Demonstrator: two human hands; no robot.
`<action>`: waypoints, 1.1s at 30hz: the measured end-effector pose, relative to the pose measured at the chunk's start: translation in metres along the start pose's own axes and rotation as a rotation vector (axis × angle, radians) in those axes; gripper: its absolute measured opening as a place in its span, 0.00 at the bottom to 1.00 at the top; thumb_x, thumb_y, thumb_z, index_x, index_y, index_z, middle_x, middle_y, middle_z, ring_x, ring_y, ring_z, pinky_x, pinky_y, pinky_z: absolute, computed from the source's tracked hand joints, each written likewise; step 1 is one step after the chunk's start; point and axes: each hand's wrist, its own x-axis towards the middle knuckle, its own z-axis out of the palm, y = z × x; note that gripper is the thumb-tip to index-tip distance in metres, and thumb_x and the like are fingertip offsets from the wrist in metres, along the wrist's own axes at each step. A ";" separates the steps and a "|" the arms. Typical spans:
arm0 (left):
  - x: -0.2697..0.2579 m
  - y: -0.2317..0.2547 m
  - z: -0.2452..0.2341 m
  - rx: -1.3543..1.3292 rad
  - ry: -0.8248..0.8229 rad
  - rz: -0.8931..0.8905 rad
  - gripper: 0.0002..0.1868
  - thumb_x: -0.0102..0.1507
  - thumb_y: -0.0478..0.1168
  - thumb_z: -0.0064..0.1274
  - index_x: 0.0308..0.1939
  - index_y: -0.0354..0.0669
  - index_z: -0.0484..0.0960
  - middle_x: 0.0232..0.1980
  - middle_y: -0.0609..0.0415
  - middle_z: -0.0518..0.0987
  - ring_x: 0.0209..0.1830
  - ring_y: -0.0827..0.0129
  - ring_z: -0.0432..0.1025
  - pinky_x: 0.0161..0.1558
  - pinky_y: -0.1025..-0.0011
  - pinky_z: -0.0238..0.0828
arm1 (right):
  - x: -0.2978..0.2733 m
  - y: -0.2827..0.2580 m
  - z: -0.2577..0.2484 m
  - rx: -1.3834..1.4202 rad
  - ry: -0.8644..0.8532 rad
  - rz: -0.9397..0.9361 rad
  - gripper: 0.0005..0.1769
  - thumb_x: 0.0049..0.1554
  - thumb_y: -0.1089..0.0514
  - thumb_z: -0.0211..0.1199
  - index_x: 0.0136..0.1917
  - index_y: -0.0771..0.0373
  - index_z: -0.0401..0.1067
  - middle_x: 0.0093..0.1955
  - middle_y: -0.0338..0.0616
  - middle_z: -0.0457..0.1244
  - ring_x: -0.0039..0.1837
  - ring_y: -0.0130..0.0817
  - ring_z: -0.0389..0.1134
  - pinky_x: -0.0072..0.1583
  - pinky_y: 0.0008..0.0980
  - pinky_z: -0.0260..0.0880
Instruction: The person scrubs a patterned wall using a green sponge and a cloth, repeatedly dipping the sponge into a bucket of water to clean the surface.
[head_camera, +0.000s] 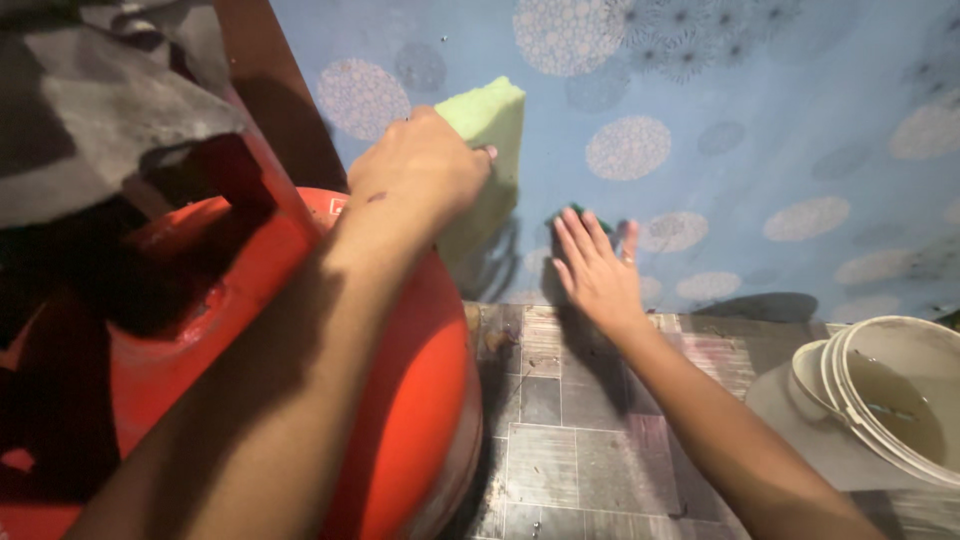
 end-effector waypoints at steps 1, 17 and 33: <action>-0.001 0.000 0.001 -0.002 -0.004 -0.007 0.31 0.62 0.60 0.55 0.60 0.43 0.78 0.60 0.43 0.79 0.62 0.49 0.73 0.61 0.55 0.69 | -0.014 0.007 0.003 0.036 -0.028 0.045 0.36 0.67 0.43 0.54 0.84 0.56 0.55 0.86 0.41 0.47 0.87 0.36 0.41 0.79 0.67 0.19; 0.001 0.004 -0.001 -0.004 -0.021 -0.001 0.29 0.62 0.59 0.55 0.59 0.44 0.80 0.60 0.44 0.79 0.62 0.50 0.73 0.60 0.56 0.70 | -0.031 0.008 0.004 0.049 0.017 0.179 0.32 0.70 0.44 0.51 0.82 0.58 0.58 0.87 0.41 0.46 0.88 0.46 0.35 0.76 0.76 0.19; 0.001 0.003 0.000 0.012 -0.026 0.012 0.30 0.63 0.60 0.55 0.59 0.42 0.79 0.59 0.43 0.80 0.61 0.49 0.74 0.60 0.55 0.70 | -0.043 0.005 0.014 0.003 0.025 0.202 0.33 0.70 0.42 0.53 0.84 0.54 0.59 0.89 0.45 0.42 0.89 0.57 0.27 0.77 0.74 0.17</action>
